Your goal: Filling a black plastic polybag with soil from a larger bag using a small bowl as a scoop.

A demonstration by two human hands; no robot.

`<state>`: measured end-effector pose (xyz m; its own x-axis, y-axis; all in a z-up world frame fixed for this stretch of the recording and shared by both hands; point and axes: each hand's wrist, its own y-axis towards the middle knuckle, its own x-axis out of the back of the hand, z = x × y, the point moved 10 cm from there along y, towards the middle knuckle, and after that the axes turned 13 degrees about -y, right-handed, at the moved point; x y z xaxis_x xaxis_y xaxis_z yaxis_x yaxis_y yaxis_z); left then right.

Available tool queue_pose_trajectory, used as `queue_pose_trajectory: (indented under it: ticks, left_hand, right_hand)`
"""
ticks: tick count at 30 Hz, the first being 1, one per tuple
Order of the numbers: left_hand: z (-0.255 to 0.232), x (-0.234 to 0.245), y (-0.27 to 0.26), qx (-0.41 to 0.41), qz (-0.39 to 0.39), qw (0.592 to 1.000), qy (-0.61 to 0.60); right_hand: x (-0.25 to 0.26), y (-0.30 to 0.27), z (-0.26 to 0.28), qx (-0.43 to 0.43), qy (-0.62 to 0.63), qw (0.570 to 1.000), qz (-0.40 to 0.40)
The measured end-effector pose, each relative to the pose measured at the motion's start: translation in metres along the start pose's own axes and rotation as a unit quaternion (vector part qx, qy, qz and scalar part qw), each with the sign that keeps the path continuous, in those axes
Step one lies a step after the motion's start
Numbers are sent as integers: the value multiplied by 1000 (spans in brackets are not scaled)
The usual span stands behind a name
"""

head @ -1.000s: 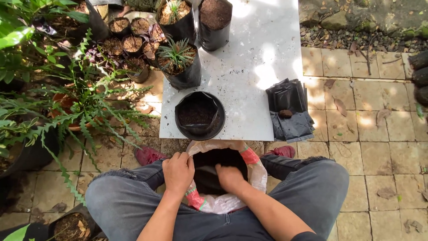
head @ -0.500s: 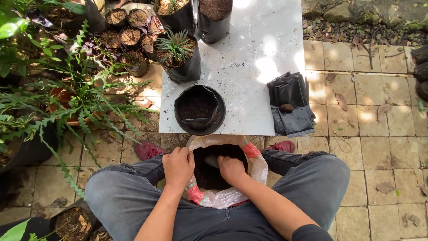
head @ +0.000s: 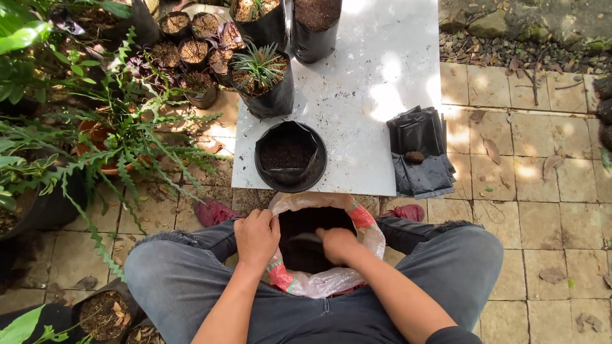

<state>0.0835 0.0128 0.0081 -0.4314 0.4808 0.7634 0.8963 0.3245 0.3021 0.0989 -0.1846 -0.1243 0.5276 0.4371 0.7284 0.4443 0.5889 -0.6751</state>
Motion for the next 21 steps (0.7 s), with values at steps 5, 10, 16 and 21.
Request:
queue_pose_trajectory:
  ticks: [5,10,16,21]
  left_hand:
    - [6,-7,-3,5,5,1000,3]
    - [3,-3,-2,8,3,1000,7]
    - [-5,4,0,4,-8,1000,20]
    - [-7,7,2,9,-11,1000,12]
  right_hand:
    - [3,-9,-48,-75,185,979,29]
    - [28,-25,-78,-101,162,980,-48]
    - [84,-86,-103,-165,211,962,-61]
    - [107,-127,-111,-209,456,864,-42]
